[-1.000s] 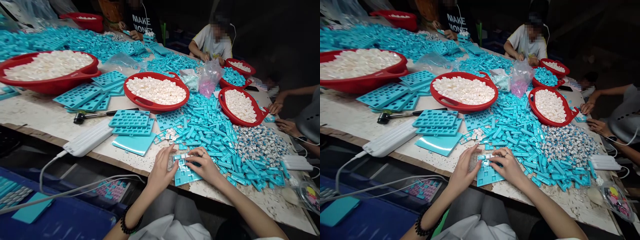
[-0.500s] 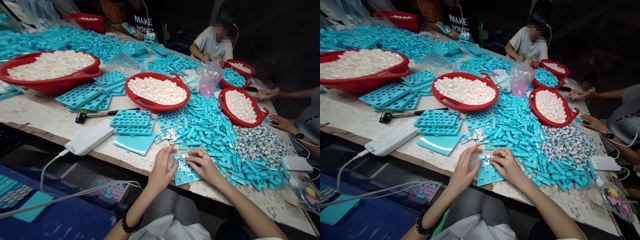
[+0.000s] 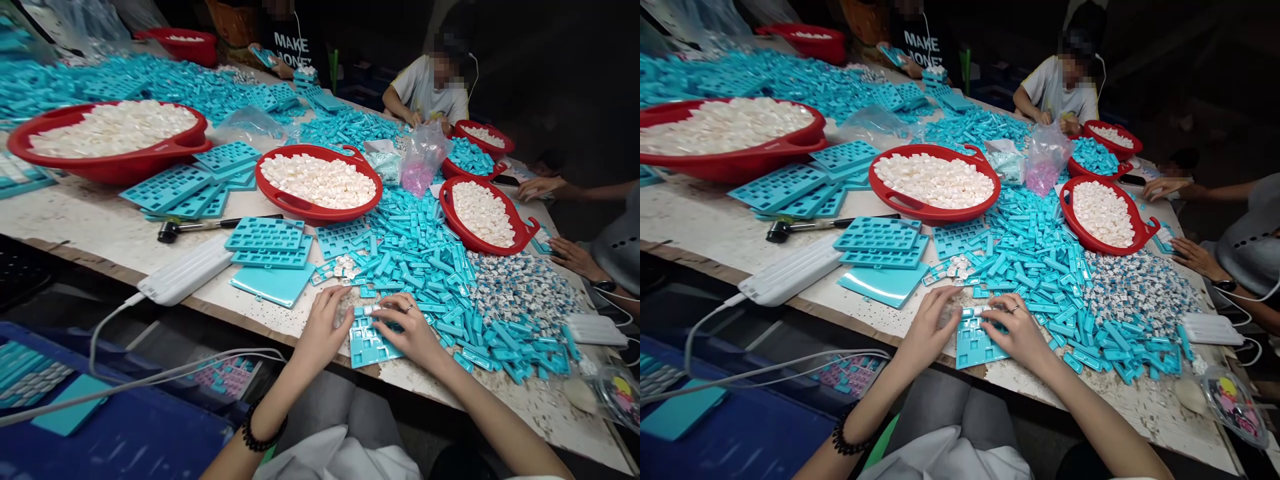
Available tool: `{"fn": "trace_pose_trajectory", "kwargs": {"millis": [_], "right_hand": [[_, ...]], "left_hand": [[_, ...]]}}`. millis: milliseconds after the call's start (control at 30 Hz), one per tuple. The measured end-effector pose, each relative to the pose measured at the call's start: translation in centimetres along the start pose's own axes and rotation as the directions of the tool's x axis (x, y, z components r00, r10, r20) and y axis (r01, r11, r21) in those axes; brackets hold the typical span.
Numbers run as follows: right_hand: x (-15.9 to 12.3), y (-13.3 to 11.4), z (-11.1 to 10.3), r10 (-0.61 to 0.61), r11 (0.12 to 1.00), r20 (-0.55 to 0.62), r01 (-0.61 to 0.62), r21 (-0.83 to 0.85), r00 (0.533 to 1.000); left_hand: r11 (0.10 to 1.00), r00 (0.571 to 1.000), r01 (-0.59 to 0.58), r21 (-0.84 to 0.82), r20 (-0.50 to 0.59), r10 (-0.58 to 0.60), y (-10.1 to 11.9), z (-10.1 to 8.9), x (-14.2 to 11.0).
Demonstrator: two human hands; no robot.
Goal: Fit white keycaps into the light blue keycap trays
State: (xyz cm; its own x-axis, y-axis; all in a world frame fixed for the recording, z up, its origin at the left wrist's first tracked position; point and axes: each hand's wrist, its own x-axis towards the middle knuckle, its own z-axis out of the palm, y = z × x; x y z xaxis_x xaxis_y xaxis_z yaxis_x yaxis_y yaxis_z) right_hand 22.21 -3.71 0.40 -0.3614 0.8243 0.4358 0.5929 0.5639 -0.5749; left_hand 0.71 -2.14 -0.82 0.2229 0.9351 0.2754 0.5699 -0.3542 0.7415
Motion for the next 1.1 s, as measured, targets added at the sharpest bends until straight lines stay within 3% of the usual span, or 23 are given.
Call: {"fn": "trace_pose_trajectory", "kwargs": {"millis": [133, 233, 300, 400, 700, 833, 967, 1100], "right_hand": [[-0.1, 0.1, -0.1, 0.049, 0.999, -0.083, -0.049, -0.003, 0.995], [-0.1, -0.1, 0.0, 0.047, 0.999, -0.099, -0.047, 0.008, 0.994], [-0.2, -0.3, 0.1, 0.029, 0.999, -0.090, -0.027, 0.024, 0.996], [-0.2, -0.5, 0.3, 0.019, 0.999, -0.082, -0.016, 0.039, 0.996], [-0.2, -0.6, 0.1, -0.004, 0.999, -0.120, 0.011, 0.054, 0.993], [-0.1, -0.7, 0.0, -0.029, 0.996, -0.117, 0.038, 0.081, 0.993], [-0.2, -0.7, -0.1, -0.040, 0.991, -0.078, 0.049, 0.122, 0.996], [-0.3, -0.6, -0.2, 0.009, 0.984, -0.061, 0.002, 0.178, 0.998]], "left_hand": [[0.983, 0.989, -0.016, 0.183, -0.139, 0.042, -1.0, -1.3, 1.6], [0.887, 0.974, 0.064, 0.458, -0.224, 0.046, -2.0, -2.8, 2.5], [0.807, 0.973, 0.082, 0.585, -0.224, 0.063, -2.5, -3.6, 2.7], [0.773, 0.978, 0.035, 0.633, -0.182, 0.105, -2.8, -4.2, 2.8], [0.874, 0.971, 0.018, 0.485, -0.216, 0.100, -3.3, -3.5, 2.5], [0.935, 0.965, -0.006, 0.355, -0.243, 0.099, -1.5, -3.3, 1.8], [0.990, 0.991, -0.087, 0.114, -0.087, 0.097, 1.5, -2.5, 0.9], [0.991, 0.992, -0.128, 0.038, 0.009, 0.128, 3.6, -1.5, 0.4]]}}
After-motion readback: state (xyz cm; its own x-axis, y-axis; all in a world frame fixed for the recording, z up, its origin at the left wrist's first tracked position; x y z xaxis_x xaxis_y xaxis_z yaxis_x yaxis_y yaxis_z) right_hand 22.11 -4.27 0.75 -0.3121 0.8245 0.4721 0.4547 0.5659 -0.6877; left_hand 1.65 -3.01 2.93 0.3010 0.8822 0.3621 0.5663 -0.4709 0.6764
